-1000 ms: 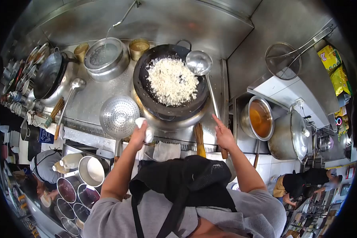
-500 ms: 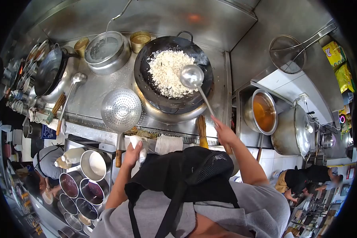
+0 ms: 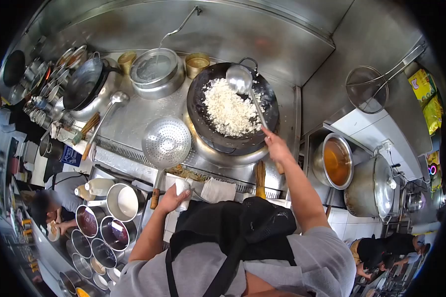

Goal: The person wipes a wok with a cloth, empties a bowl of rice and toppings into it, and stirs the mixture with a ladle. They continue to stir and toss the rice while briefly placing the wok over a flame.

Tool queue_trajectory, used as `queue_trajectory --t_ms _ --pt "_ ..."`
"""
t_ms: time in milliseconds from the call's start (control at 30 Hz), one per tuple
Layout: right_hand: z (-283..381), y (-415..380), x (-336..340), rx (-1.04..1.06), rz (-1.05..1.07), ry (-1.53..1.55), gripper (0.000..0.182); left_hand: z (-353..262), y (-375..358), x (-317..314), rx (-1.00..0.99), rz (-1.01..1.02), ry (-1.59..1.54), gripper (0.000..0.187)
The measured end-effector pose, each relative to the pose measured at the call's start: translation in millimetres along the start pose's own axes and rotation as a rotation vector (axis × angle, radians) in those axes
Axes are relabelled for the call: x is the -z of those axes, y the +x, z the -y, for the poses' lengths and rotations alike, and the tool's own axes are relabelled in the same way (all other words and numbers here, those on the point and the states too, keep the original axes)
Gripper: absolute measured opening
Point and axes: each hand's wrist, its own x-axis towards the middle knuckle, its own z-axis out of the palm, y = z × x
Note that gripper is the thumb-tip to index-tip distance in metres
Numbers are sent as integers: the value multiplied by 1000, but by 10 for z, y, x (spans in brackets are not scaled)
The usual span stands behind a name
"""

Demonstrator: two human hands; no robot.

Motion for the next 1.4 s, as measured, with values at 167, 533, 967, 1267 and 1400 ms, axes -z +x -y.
queue_trajectory --t_ms 167,533,967,1267,1400 --pt "6 -78 -151 401 -216 -90 45 -114 -203 -7 47 -51 -99 57" --pt "93 -381 41 193 24 -111 46 -115 -309 49 81 -95 -199 43" --pt "242 -525 296 -33 91 217 46 -481 394 -191 66 -131 -515 37" --pt "341 -502 95 -36 75 -9 51 -956 1548 -797 350 86 -986 52" --pt "490 -731 -246 -176 205 229 49 -1093 1684 -791 373 45 -930 42"
